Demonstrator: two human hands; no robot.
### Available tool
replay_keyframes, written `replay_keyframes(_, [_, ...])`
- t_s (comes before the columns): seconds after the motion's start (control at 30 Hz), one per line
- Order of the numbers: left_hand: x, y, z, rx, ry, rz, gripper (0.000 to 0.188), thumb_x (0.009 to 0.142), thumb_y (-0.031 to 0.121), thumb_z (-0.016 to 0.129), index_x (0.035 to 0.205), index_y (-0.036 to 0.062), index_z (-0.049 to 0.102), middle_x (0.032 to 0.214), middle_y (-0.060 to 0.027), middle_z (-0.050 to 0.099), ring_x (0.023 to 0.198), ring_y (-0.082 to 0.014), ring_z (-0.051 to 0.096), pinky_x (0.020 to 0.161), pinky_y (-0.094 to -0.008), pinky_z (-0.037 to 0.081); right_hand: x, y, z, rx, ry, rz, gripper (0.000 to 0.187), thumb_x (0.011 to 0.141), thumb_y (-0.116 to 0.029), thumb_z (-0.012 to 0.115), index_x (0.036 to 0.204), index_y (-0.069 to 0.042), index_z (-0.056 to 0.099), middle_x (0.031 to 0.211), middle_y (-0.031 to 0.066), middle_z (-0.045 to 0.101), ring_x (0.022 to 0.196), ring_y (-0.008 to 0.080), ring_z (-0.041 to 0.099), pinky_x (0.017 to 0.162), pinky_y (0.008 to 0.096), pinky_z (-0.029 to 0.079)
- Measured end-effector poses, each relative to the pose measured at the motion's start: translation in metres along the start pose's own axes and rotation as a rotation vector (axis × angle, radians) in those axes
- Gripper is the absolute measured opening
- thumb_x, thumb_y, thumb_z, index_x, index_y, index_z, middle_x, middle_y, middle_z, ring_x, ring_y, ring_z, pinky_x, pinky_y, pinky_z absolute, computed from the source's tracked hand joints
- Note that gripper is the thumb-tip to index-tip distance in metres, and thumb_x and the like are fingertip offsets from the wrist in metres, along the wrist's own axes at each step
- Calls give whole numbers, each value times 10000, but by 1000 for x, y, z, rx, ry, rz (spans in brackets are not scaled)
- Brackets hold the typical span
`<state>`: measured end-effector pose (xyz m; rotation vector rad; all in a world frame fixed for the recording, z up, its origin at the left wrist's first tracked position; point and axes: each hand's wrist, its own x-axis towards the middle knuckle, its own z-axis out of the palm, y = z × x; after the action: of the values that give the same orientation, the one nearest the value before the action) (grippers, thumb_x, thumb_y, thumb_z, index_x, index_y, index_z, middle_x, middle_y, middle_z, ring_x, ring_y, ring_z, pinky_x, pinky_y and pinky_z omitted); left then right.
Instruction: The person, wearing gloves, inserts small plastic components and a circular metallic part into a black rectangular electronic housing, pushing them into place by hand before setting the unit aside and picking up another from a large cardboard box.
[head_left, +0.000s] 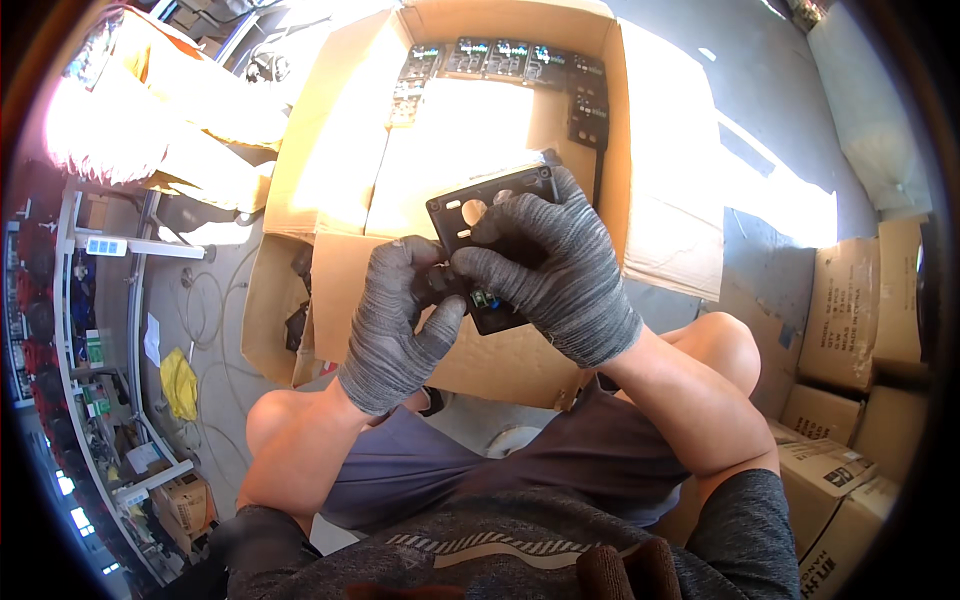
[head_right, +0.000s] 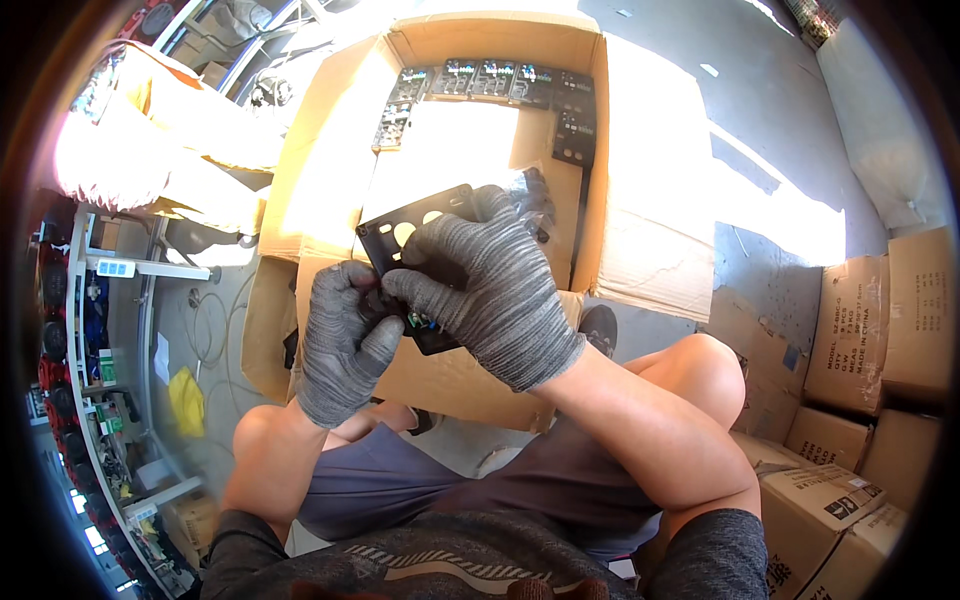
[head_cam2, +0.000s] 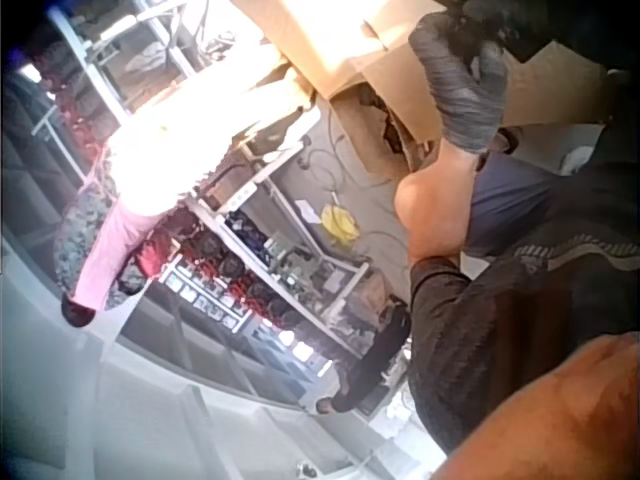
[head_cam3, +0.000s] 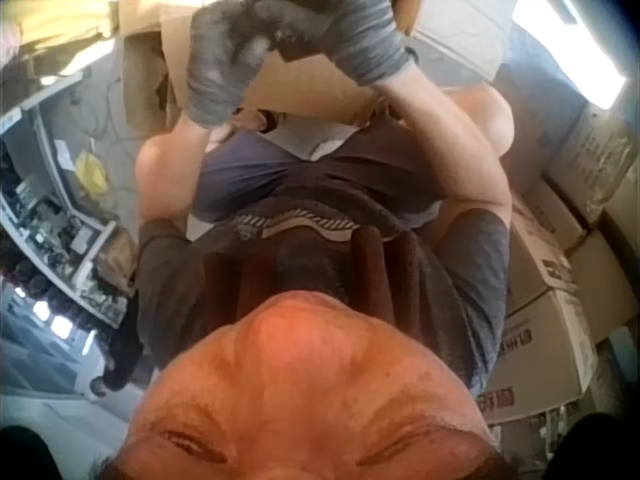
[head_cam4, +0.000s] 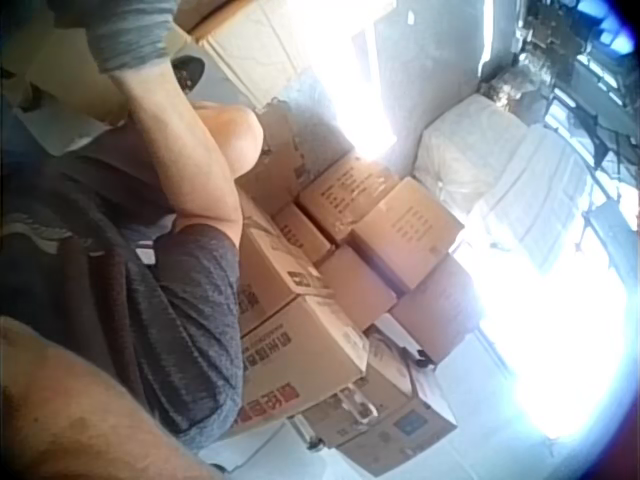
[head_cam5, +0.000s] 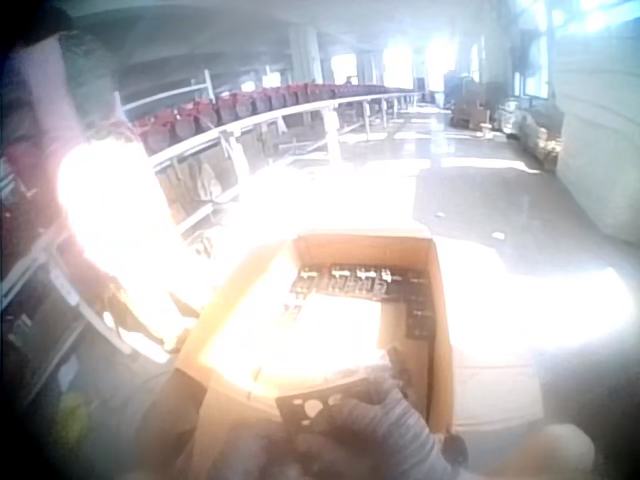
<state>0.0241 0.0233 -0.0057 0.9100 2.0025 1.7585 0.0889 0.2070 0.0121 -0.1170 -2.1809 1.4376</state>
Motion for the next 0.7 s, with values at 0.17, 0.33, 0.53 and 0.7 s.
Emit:
replay_keyframes(0.17, [10,8,-11,-355,-76,-318,277,1004,148,571,1192,-44,503,916,-88,614,832,-163,655,771,-294,551,1,-4,-5,84,-30,125,297,727,-210,863,927,-56,708,870,105,632,837,252,619,758,381,524])
replay_keyframes(0.33, [12,10,-20,-337,-239,-430,260,1018,188,538,1181,-10,496,939,-103,618,795,-159,634,758,-295,531,0,5,0,-79,43,-35,293,734,-199,861,921,-41,699,873,113,642,817,236,634,718,364,540])
replay_keyframes(0.53, [9,5,2,-158,30,-30,256,1017,148,527,1228,7,492,920,-71,615,816,-144,620,770,-292,519,2,1,1,60,17,37,304,735,-200,865,922,-30,696,888,118,636,791,233,641,697,365,546])
replay_keyframes(0.7, [18,0,-30,7,-361,-350,335,1036,223,510,1298,31,426,1177,-100,542,1028,-134,551,883,-274,476,0,3,1,10,22,54,298,731,-182,868,922,-32,695,885,114,630,796,229,640,707,362,547])
